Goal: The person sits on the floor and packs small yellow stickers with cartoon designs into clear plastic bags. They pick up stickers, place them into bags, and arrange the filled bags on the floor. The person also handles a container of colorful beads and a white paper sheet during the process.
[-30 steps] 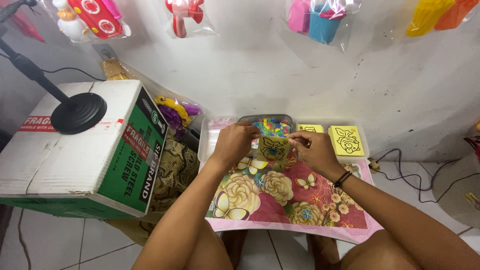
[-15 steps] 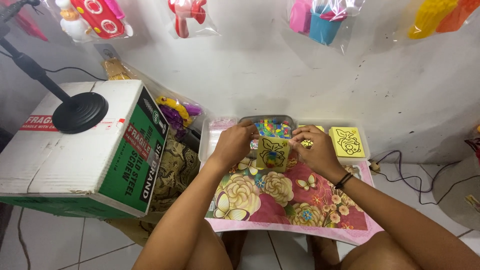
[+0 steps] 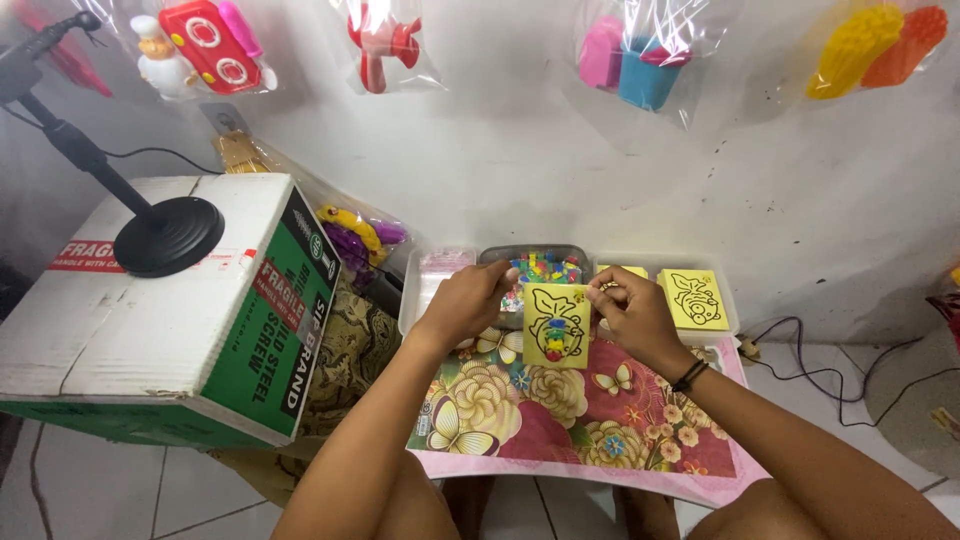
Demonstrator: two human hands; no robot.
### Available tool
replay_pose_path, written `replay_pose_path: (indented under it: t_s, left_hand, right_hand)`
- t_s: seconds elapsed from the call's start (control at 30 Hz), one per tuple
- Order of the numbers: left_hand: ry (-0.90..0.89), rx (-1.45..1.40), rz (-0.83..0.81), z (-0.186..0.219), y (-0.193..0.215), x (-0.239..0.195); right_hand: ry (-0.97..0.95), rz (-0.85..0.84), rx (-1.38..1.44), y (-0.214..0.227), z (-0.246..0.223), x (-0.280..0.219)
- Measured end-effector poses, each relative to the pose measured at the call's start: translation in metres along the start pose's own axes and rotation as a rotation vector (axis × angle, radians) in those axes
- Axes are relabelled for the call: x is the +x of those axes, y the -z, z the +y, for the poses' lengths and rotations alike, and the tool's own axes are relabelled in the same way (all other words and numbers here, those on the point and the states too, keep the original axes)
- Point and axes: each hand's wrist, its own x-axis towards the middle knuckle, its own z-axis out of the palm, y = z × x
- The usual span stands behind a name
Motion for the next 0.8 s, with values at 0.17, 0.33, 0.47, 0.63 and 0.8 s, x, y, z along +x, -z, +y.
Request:
replay_pose_path:
  t_s: [0.17, 0.33, 0.47, 0.63, 0.8]
  left_hand:
    - [0.007, -0.290, -0.049, 0.033, 0.030, -0.019]
    - [-0.076, -0.623, -0.127, 0.045, 0.032, -0.023]
    - [-0.159, -0.582, -0.049, 0.035, 0.017, -0.016]
    - [-0.165, -0.580, -0.021, 0.034, 0.017, -0.013]
    - [-0.155, -0.589, 0.013, 0.033, 0.015, -0.010]
  right_hand:
    - [0.044, 0.001, 0.003, 0.006, -0.003, 0.001]
    - [0.062, 0.000, 0.016, 0.007, -0.005, 0.001]
    - [0.073, -0.003, 0.015, 0.005, -0.012, -0.001]
    - [0.073, -0.002, 0.016, 0.004, -0.017, -0.003]
    - [0.043, -0.024, 0.067, 0.004, -0.009, -0.001]
